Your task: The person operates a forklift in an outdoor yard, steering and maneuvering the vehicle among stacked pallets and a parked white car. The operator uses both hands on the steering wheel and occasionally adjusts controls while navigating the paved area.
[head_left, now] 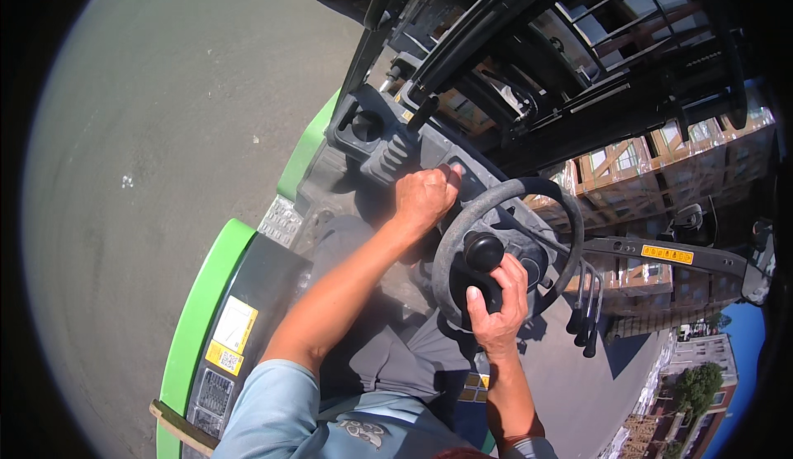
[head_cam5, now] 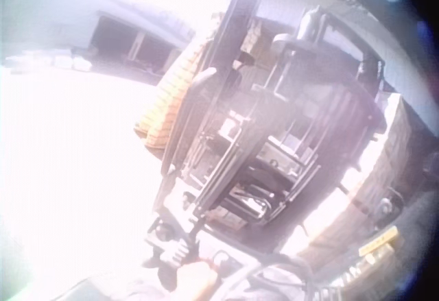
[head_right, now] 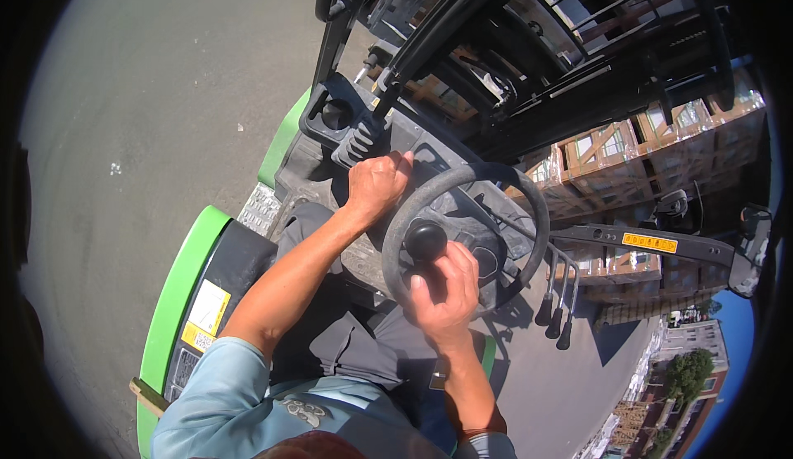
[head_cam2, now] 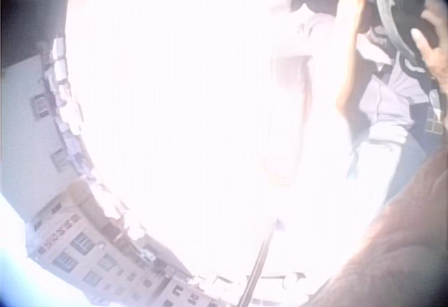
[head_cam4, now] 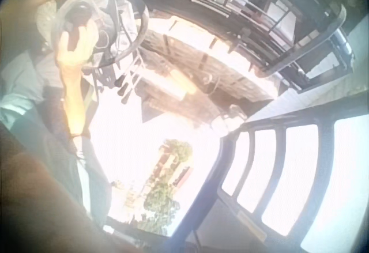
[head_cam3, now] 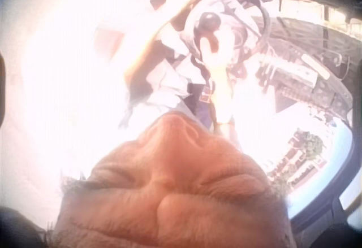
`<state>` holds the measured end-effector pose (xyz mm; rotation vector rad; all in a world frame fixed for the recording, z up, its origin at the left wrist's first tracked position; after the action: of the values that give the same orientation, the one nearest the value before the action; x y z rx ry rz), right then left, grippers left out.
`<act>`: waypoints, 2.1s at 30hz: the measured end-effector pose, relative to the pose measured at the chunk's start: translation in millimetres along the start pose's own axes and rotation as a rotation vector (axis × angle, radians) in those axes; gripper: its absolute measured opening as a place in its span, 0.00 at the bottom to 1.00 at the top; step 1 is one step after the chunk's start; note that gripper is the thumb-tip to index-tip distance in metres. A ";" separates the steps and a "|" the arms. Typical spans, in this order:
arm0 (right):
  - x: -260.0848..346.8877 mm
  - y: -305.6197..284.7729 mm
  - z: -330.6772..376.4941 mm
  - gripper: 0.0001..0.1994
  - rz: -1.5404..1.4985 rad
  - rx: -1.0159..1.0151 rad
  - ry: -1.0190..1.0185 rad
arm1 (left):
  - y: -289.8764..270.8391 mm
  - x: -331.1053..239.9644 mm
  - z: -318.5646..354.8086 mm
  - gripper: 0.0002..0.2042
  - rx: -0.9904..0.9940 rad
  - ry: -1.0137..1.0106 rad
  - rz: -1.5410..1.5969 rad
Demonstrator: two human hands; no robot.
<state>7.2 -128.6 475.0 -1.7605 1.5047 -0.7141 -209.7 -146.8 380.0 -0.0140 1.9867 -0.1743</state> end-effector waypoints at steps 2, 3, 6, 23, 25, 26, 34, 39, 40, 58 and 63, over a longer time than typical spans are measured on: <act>2.2 7.9 -0.9 0.19 -0.031 -0.013 -0.008 | 2.4 1.1 -0.5 0.19 -0.008 0.030 -0.024; 2.4 9.9 -0.9 0.19 -0.064 -0.029 0.001 | 3.8 1.7 -1.1 0.19 -0.011 0.049 -0.051; 3.6 6.2 -1.3 0.22 -0.135 -0.145 0.041 | 8.0 5.1 -1.2 0.19 -0.053 0.025 -0.073; 4.8 41.3 -38.6 0.21 -0.256 -0.179 -0.017 | 13.9 12.1 -1.5 0.17 -0.073 0.133 -0.149; 9.7 39.4 -30.6 0.20 -0.270 -0.145 -0.017 | 12.2 11.1 -1.5 0.17 -0.080 0.144 -0.157; 12.9 38.6 -26.0 0.20 -0.266 -0.136 -0.027 | 11.0 10.2 -1.2 0.17 -0.090 0.148 -0.138; 19.5 32.5 -6.9 0.18 -0.263 -0.142 -0.074 | 13.3 10.6 -2.9 0.20 -0.077 0.076 -0.154; 12.7 28.6 -27.6 0.14 -0.204 -0.083 -0.076 | 14.6 14.9 -4.7 0.20 -0.084 0.133 -0.179; 10.9 24.0 -29.6 0.14 -0.227 -0.054 -0.096 | 14.0 15.6 -4.6 0.20 -0.088 0.120 -0.161; -9.1 26.6 -59.9 0.07 -0.167 -0.136 -0.339 | 13.5 30.5 -15.1 0.22 0.061 -0.006 -0.200; -37.2 5.2 -104.4 0.07 -0.049 -0.357 -0.210 | 3.9 25.4 -7.6 0.17 0.103 0.115 0.083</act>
<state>-84.1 -108.7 534.8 -2.0696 1.5150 -0.2804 -226.8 -144.4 359.5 0.1473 2.0868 -0.2275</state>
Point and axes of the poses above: each hand's wrist, its own z-axis away from the middle knuckle, its own y-axis out of the palm, x = y × z, the point moved 3 cm from there along -z, towards the middle knuckle, and after that the axes turned 7 degrees about -y, right-handed, at the moved point
